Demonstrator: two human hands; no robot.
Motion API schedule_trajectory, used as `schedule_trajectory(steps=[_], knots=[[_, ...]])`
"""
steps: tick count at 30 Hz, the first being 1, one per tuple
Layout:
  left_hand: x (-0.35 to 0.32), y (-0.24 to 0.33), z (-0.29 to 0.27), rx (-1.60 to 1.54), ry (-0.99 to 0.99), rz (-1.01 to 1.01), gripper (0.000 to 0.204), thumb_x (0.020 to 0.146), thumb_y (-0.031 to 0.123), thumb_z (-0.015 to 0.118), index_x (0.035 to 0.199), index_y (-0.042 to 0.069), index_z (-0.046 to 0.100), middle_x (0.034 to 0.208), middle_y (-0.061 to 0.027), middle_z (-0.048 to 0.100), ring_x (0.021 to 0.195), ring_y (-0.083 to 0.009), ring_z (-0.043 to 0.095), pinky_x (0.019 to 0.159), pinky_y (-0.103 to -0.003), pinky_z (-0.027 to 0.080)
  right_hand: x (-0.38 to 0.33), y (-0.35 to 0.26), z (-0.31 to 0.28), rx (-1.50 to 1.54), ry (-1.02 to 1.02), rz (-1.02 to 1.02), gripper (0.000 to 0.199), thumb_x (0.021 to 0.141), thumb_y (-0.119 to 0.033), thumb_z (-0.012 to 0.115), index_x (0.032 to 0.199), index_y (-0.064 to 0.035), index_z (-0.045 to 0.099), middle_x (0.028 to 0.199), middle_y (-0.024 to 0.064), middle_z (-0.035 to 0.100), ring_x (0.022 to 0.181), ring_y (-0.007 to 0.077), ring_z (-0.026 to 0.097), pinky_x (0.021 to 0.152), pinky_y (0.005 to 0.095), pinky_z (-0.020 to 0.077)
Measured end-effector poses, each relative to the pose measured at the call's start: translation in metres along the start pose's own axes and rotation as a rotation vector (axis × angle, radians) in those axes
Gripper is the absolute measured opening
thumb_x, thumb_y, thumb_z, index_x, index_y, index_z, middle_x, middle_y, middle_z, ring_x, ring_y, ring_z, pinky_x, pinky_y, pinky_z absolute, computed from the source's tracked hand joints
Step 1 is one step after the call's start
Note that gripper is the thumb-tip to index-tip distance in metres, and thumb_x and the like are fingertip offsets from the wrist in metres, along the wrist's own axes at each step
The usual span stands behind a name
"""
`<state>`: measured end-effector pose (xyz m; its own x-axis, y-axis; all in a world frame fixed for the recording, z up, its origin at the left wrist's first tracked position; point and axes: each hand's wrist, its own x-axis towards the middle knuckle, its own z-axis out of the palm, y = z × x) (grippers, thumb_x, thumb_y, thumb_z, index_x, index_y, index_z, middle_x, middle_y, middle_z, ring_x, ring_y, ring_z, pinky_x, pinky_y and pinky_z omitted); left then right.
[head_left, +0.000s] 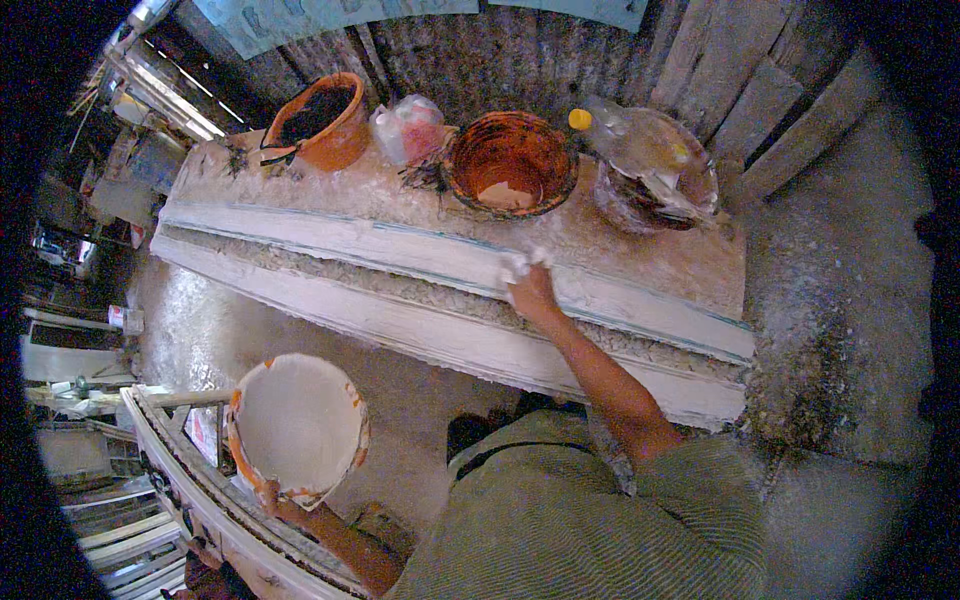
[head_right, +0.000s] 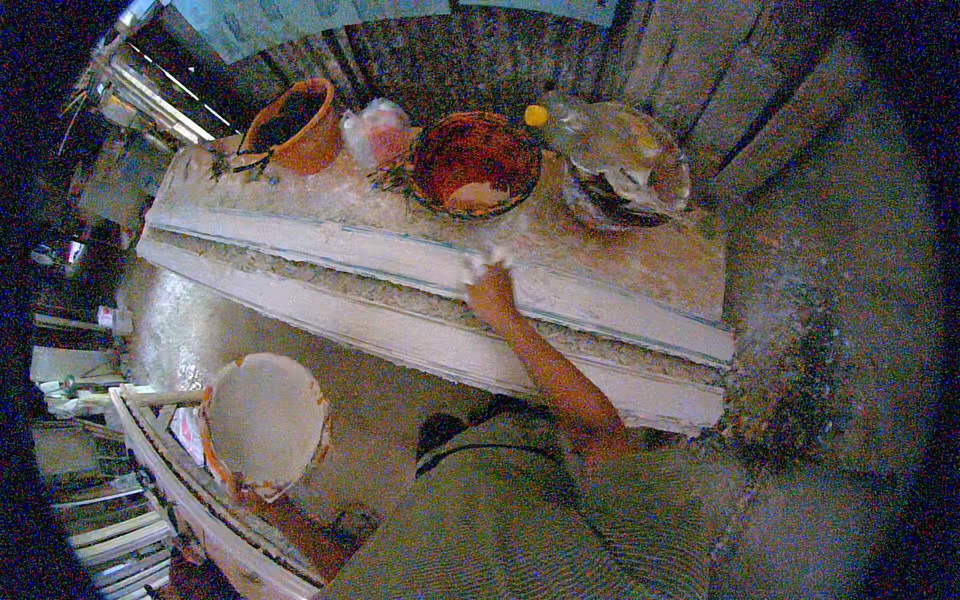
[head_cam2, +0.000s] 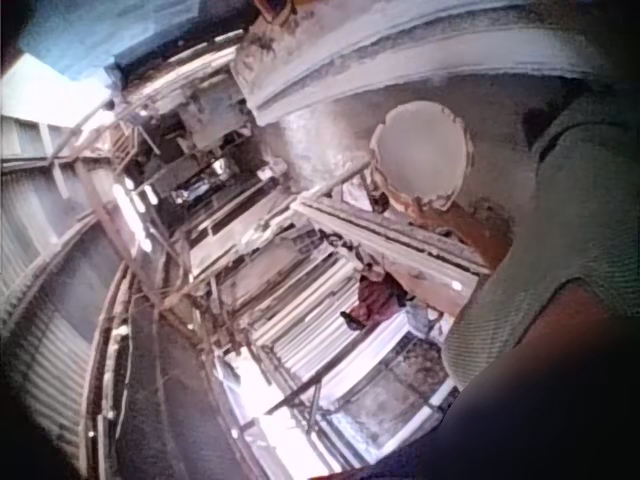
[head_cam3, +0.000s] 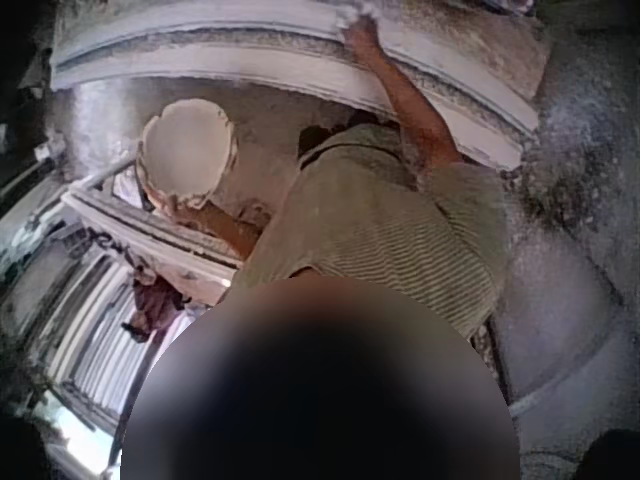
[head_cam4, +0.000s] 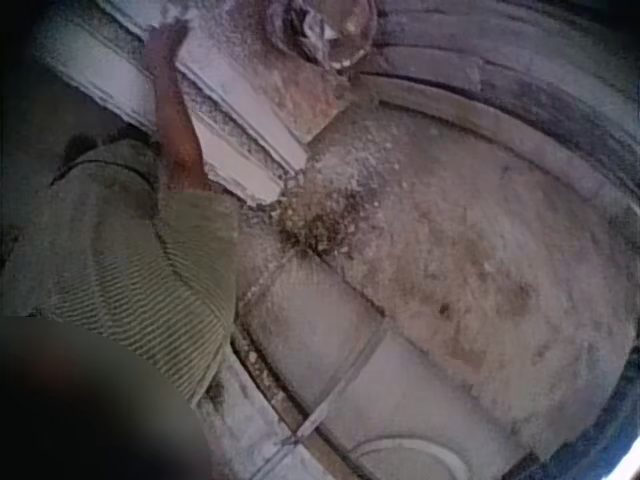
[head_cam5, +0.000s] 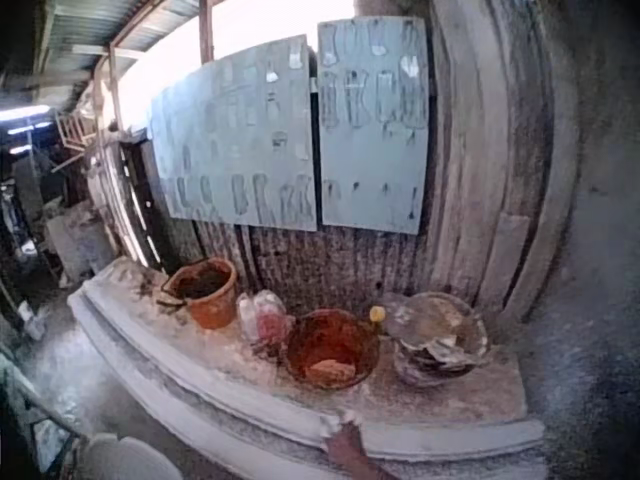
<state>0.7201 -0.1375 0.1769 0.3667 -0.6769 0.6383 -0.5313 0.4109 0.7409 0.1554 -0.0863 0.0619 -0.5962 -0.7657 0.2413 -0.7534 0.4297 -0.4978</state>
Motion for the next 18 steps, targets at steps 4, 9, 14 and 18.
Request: schedule_trajectory(steps=[4,9,14,18], knots=[[0.015,-0.004,0.021,-0.099,-0.016,-0.142,0.032,0.083,0.034,0.052,0.089,0.003,0.061,0.087,-0.0124,0.060,0.080,-0.0278,0.057,0.070,-0.044,0.047,0.041,-0.074,0.046,-0.045,-0.393,0.020,0.045,0.085,-0.036,0.054,0.095,0.0057,0.066,0.099,0.0282,0.061,0.094,0.0453,0.056,0.088,0.0531,0.0418],[0.053,-0.033,0.053,-0.263,-0.070,-0.345,0.033,0.083,0.034,0.052,0.088,0.003,0.061,0.087,-0.0124,0.060,0.079,-0.0275,0.057,0.069,-0.044,0.047,0.088,-0.156,0.093,-0.049,-0.395,0.023,0.046,0.088,-0.038,0.048,0.087,0.0034,0.068,0.096,0.0249,0.063,0.097,0.0433,0.055,0.088,0.0541,0.0410],[0.093,-0.082,0.077,-0.320,-0.142,-0.424,0.033,0.083,0.034,0.052,0.087,0.003,0.061,0.086,-0.0123,0.060,0.078,-0.0272,0.057,0.068,-0.044,0.047,0.113,-0.190,0.110,0.002,-0.328,0.575,0.051,0.092,-0.040,0.041,0.104,0.0030,0.065,0.116,0.0239,0.058,0.114,0.0449,0.048,0.098,0.0571,0.0333],[0.124,-0.122,0.091,-0.279,-0.200,-0.353,0.033,0.083,0.034,0.051,0.087,0.003,0.061,0.086,-0.0122,0.060,0.078,-0.0269,0.057,0.068,-0.044,0.047,0.104,-0.161,0.095,-0.045,-0.356,0.572,0.055,0.091,-0.044,0.036,0.105,0.0007,0.064,0.111,0.0268,0.059,0.113,0.0505,0.047,0.096,0.0623,0.0321]])
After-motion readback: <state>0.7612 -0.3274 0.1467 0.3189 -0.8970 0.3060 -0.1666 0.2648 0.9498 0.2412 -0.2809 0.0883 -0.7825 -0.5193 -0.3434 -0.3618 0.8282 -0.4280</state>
